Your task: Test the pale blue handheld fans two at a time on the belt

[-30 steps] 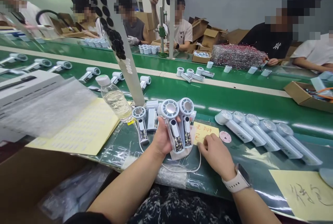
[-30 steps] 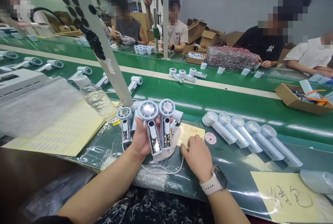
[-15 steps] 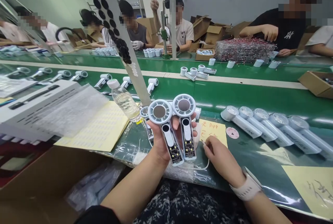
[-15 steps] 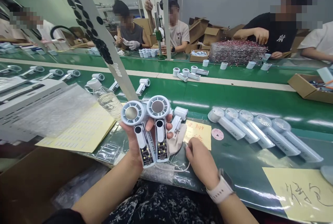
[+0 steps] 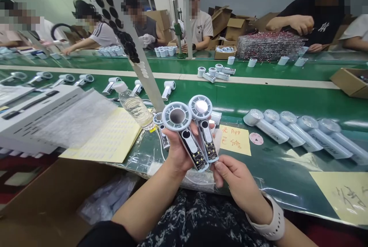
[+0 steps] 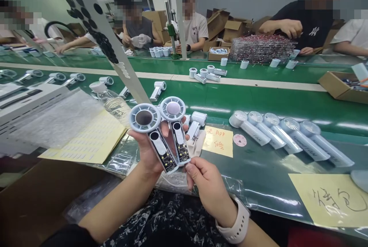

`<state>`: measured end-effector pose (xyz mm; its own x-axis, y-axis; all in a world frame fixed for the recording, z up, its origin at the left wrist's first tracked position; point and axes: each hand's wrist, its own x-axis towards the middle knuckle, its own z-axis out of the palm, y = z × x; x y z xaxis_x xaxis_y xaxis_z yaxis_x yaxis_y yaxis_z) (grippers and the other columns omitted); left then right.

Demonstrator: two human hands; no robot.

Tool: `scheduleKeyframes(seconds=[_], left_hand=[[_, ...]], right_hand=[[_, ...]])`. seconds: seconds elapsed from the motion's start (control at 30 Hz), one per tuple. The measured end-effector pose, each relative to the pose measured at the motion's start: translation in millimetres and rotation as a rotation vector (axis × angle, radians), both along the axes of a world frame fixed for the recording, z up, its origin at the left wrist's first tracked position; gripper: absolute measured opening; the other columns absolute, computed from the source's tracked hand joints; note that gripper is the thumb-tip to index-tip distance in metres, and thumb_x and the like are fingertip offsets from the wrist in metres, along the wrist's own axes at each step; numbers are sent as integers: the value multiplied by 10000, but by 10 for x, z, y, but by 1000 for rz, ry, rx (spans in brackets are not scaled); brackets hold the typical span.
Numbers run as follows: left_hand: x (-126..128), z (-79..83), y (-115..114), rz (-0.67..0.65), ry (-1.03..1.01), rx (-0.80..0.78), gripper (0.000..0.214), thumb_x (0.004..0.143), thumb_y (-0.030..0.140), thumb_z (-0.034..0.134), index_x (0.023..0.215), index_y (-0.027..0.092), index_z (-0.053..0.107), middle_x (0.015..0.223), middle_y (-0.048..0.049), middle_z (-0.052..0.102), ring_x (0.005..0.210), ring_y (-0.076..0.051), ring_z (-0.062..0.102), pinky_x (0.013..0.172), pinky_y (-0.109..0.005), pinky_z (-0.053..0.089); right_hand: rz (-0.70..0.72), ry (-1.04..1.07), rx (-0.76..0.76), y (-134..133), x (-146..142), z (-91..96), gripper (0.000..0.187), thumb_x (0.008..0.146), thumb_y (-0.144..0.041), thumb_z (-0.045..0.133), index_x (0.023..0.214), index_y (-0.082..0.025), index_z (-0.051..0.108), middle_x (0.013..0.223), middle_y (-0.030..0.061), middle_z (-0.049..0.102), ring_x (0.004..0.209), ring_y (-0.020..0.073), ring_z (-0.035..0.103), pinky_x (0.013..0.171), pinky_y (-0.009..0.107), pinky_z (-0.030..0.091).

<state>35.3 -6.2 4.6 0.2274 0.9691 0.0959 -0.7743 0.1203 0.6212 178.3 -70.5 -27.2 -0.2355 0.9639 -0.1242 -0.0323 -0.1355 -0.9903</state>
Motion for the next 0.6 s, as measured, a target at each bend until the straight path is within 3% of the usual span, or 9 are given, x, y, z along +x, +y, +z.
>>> scheduleKeyframes(seconds=[0.2,0.3,0.43,0.53,0.6], left_hand=[[56,-75,-70,90,45,62,672,510,845,706,620,188,627,1065,-94,722,1087,-343,652,885,-419,549],[69,-100,-57,62,67,88,685,483,849,717,623,183,639,993,-104,732,991,-335,681,829,-404,562],[-7,-65,50,150,78,102,692,558,868,661,706,192,673,1017,-90,740,1070,-343,672,900,-429,562],[-79,-56,66,188,103,102,544,698,738,678,794,204,697,1056,-74,740,1139,-330,654,973,-455,536],[-105,-67,7,69,191,128,433,716,605,741,865,200,716,1077,-84,740,1126,-326,663,971,-458,535]], right_hand=[[-149,258,-88,-116,-231,-111,467,929,-633,527,704,-226,481,393,-102,373,350,90,329,407,227,255],[-116,134,-36,-111,-204,-79,464,967,-599,483,695,-222,486,456,-58,474,446,114,432,489,242,354],[-17,-81,186,-68,9,41,434,995,-529,454,721,-213,567,809,51,631,769,190,579,719,315,466],[-220,-265,284,1,156,69,317,971,-514,507,930,-236,654,1167,105,628,1083,277,577,944,438,465],[-361,-306,281,61,210,48,402,948,-524,551,1256,-269,592,1419,114,533,1313,323,469,1106,540,354]])
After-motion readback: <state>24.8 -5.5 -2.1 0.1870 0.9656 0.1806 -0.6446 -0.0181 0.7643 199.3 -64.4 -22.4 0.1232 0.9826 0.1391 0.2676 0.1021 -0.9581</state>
